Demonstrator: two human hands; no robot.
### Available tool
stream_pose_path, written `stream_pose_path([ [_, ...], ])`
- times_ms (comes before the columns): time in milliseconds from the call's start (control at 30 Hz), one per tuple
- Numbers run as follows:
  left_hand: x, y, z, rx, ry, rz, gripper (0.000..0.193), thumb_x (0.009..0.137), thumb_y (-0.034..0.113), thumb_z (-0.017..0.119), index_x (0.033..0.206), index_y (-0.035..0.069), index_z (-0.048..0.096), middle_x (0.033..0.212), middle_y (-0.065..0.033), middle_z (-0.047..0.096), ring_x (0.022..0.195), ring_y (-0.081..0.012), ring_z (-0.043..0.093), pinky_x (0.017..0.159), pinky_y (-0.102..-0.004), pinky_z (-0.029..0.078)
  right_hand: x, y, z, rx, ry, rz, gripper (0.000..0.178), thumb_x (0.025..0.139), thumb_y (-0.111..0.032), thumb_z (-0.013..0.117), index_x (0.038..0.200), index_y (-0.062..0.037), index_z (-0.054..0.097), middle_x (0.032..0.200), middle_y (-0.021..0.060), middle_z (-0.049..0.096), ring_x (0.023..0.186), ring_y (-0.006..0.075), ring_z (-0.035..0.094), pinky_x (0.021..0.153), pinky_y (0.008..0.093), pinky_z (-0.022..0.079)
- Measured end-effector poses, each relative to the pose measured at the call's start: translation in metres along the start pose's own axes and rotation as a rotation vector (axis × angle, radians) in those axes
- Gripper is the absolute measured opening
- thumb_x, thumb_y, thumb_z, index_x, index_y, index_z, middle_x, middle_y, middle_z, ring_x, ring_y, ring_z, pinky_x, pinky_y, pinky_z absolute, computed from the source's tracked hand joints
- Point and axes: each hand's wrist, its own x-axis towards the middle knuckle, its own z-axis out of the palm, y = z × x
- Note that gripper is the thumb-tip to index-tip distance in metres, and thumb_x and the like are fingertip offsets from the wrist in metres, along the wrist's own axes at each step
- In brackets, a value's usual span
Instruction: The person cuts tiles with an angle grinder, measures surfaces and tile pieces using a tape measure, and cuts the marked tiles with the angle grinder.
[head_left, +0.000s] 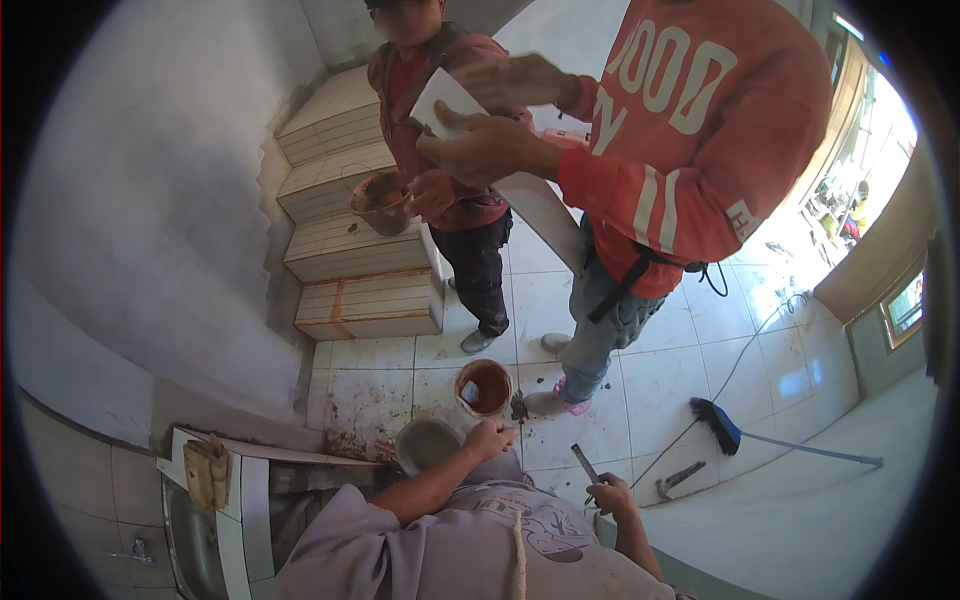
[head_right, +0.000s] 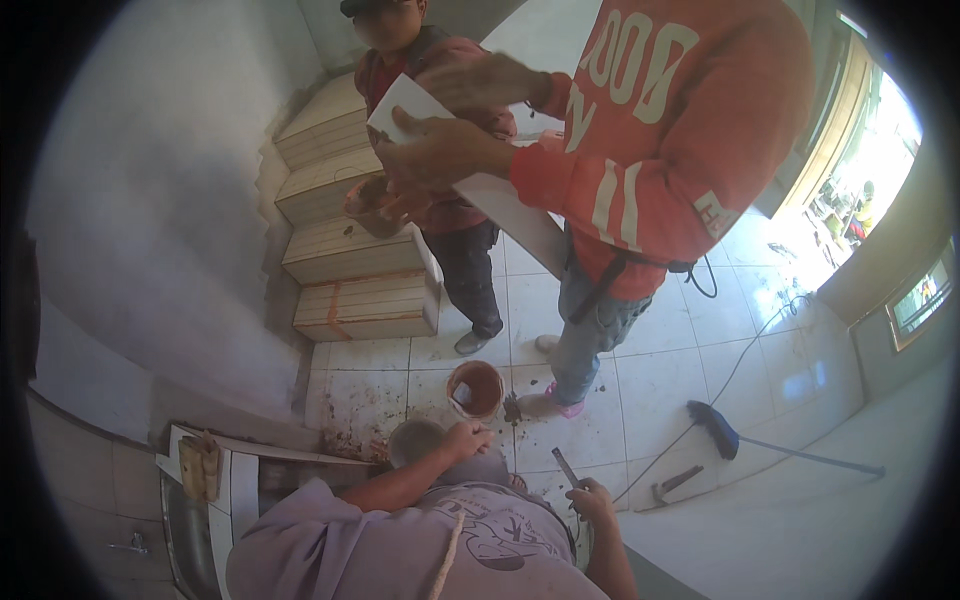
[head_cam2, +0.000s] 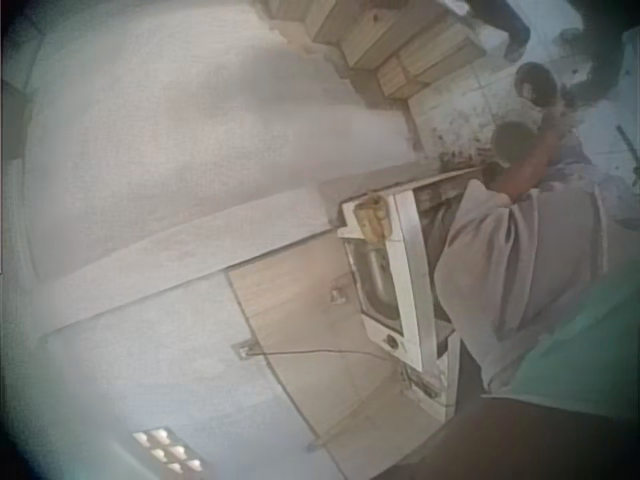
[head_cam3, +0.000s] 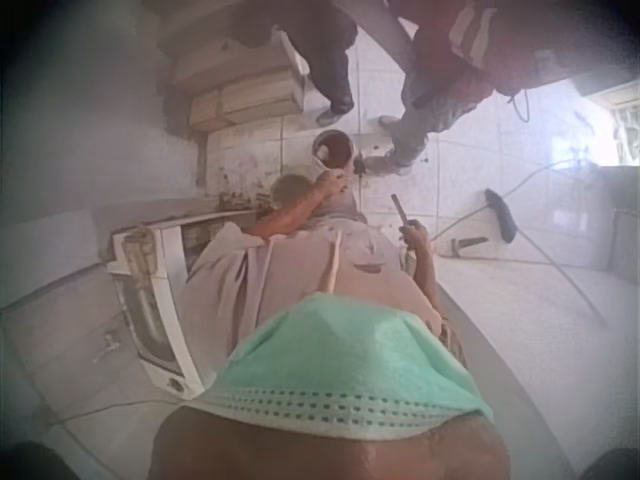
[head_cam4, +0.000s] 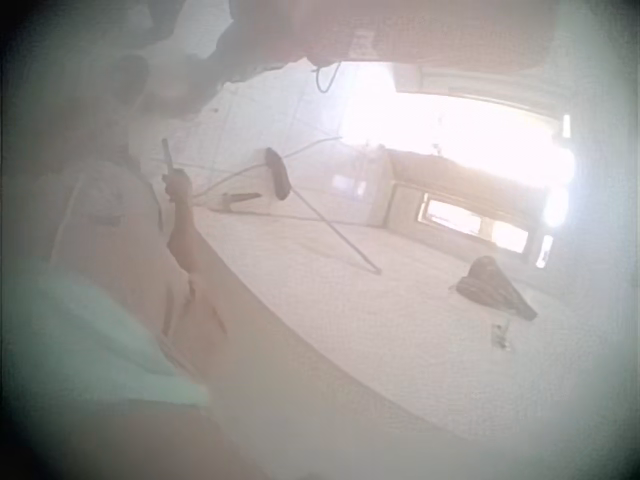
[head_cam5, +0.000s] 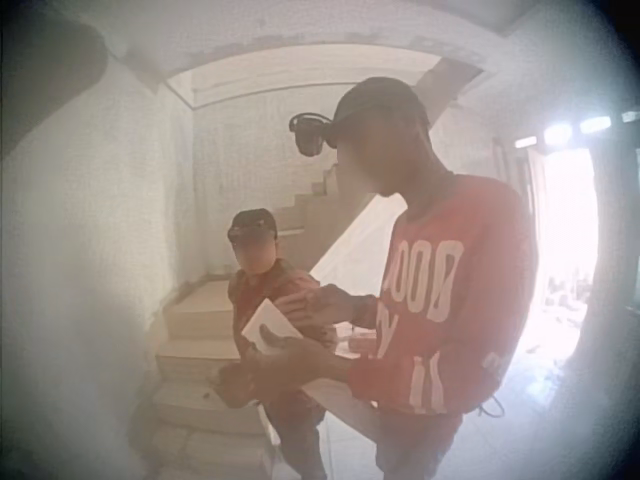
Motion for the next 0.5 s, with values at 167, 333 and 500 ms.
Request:
stream_pose_path([
  [167, 0.029, 0.04, -0.009, 0.069, -0.154, -0.011, 0.029, 0.09, 0.031, 0.066, 0.088, 0.002, 0.07, 0.074, -0.0042, 0.07, 0.061, -0.0117, 0.064, 0.061, -0.0286, 0.051, 0.016, -0.021, 0.006, 0.074, 0.035, 0.084, 0.035, 0.074, -0.022, 0.071, 0.103, -0.0027, 0.067, 0.072, 0.0076, 0.061, 0.063, 0.0169, 0.06, 0.049, 0.0332, 0.051],
  [333, 0.095, 0.051, -0.035, 0.138, -0.096, 0.076, 0.029, 0.089, 0.031, 0.065, 0.087, 0.002, 0.071, 0.075, -0.0051, 0.07, 0.063, -0.0133, 0.065, 0.065, -0.0303, 0.052, 0.044, -0.048, 0.003, 0.078, 0.038, 0.06, 0.036, 0.073, -0.02, 0.072, 0.104, -0.0024, 0.066, 0.073, 0.0097, 0.065, 0.062, 0.0176, 0.063, 0.049, 0.0331, 0.051],
  [500, 0.126, 0.078, -0.059, 0.209, -0.03, 0.173, 0.033, 0.086, 0.034, 0.064, 0.085, 0.002, 0.071, 0.08, -0.01, 0.072, 0.073, -0.0191, 0.068, 0.072, -0.0339, 0.052, 0.074, -0.072, -0.012, 0.123, 0.077, -0.012, 0.041, 0.072, -0.02, 0.07, 0.108, -0.0018, 0.066, 0.074, 0.01, 0.064, 0.062, 0.0179, 0.062, 0.048, 0.0316, 0.05],
])
